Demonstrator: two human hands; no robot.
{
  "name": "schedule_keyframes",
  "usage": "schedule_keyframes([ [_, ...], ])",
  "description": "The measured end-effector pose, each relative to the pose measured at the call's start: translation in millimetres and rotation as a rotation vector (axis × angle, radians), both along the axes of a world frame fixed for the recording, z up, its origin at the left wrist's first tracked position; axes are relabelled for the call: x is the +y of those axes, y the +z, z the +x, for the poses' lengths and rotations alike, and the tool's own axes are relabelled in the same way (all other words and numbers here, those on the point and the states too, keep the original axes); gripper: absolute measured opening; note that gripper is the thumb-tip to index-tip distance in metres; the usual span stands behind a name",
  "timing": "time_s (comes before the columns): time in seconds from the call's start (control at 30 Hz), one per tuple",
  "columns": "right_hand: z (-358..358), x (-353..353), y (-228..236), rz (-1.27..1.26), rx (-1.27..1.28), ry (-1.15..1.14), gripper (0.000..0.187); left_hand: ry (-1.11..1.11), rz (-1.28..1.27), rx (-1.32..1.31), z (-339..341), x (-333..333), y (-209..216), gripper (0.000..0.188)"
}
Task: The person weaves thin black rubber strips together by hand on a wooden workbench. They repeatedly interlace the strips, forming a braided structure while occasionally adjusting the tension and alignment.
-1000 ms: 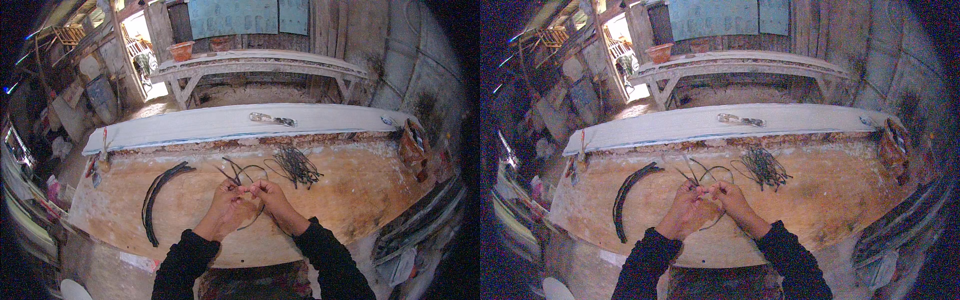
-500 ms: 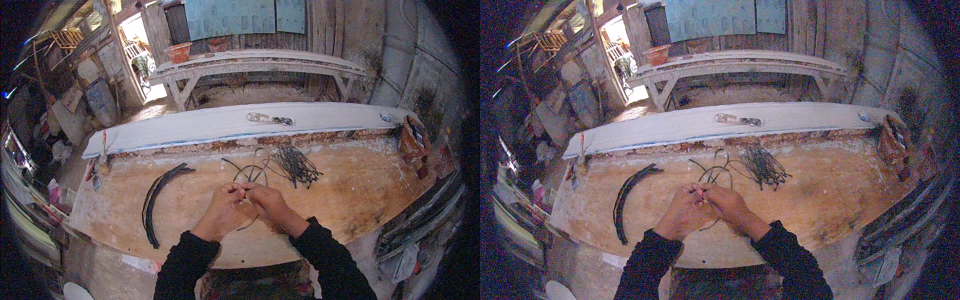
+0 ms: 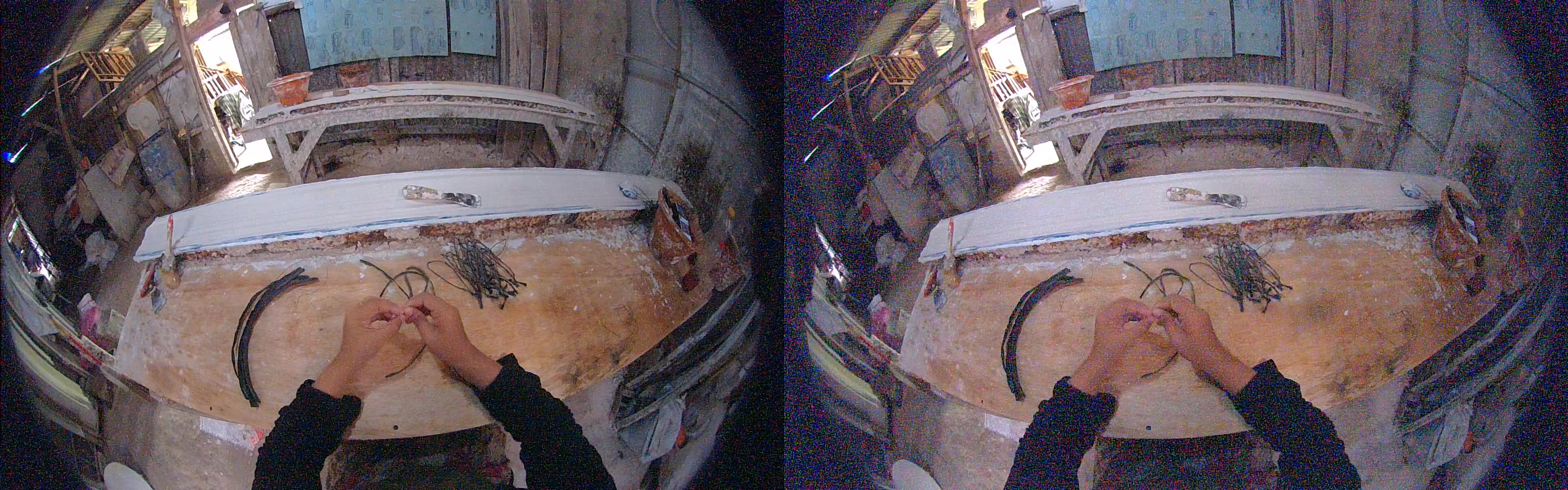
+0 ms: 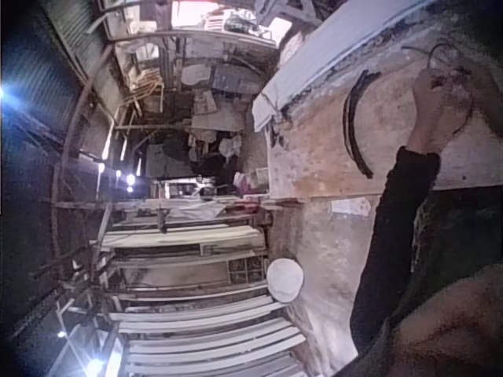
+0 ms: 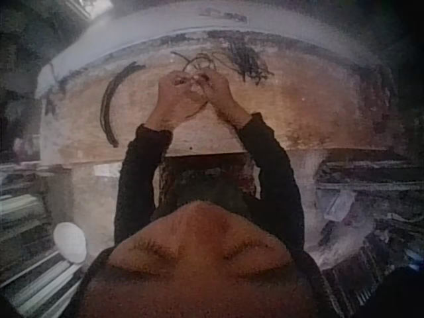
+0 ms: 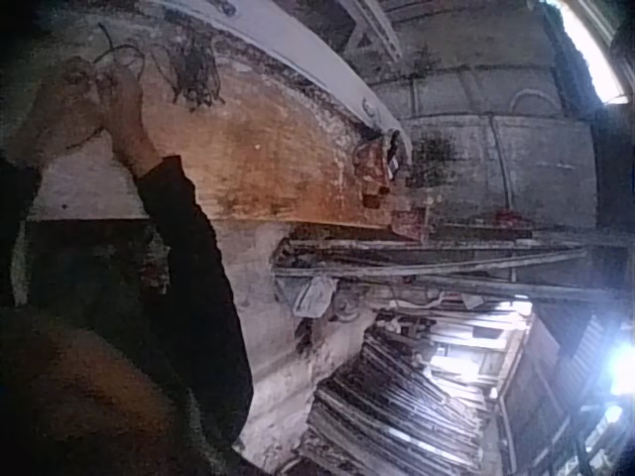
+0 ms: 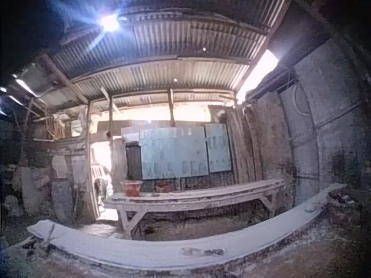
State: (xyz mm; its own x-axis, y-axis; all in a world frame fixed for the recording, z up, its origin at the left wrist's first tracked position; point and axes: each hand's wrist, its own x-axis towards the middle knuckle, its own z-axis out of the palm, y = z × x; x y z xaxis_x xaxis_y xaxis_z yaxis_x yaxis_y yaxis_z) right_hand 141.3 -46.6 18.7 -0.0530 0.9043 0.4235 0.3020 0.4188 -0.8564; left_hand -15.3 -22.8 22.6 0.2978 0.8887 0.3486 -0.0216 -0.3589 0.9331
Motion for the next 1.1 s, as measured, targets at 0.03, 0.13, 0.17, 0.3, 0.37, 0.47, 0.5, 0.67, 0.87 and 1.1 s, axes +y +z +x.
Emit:
schedule_keyframes([
  [0.03, -2.0, 1.1, -1.0, -0.084, 0.091, 0.017, 0.011, -0.003, 0.076, -0.005, 0.5, -1.0, -0.4, 0.017],
  [0.13, -0.8, -0.7, 10.4, -0.31, 0.325, 0.123, 0.012, 0.042, 0.14, 0.02, 1.9, -6.4, 2.4, 0.017],
  [0.17, -0.1, -2.4, 18.0, -0.381, 0.396, 0.168, 0.013, 0.048, 0.139, 0.007, 1.6, -6.5, 0.3, 0.018],
  [0.3, 2.8, -5.8, 28.7, -0.54, 0.573, 0.236, 0.014, 0.032, 0.161, -0.002, 2.4, -6.3, -2.1, 0.023],
  [0.37, 2.9, -5.3, 28.0, -0.544, 0.615, 0.221, 0.014, 0.009, 0.115, -0.018, 3.0, -8.7, 1.7, 0.024],
  [0.47, 2.3, -1.9, 19.0, -0.481, 0.622, 0.233, 0.011, -0.003, -0.007, -0.056, 3.0, -11.2, 3.0, 0.027],
  [0.5, 1.5, -2.1, 18.0, -0.45, 0.575, 0.199, 0.012, 0.008, -0.012, -0.046, 2.5, -10.2, -0.7, 0.029],
  [0.67, -1.4, -2.2, 9.9, -0.298, 0.392, 0.09, 0.016, 0.011, -0.053, -0.169, 4.8, -6.5, -4.4, 0.039],
  [0.87, 2.9, -2.2, 14.0, -0.247, 0.296, 0.115, 0.016, -0.012, -0.16, -0.281, 3.7, -5.4, -2.5, 0.04],
  [1.1, 1.9, -0.8, 8.8, -0.14, 0.047, 0.018, 0.013, 0.099, 0.011, -0.014, 9.2, -14.0, 1.6, 0.027],
])
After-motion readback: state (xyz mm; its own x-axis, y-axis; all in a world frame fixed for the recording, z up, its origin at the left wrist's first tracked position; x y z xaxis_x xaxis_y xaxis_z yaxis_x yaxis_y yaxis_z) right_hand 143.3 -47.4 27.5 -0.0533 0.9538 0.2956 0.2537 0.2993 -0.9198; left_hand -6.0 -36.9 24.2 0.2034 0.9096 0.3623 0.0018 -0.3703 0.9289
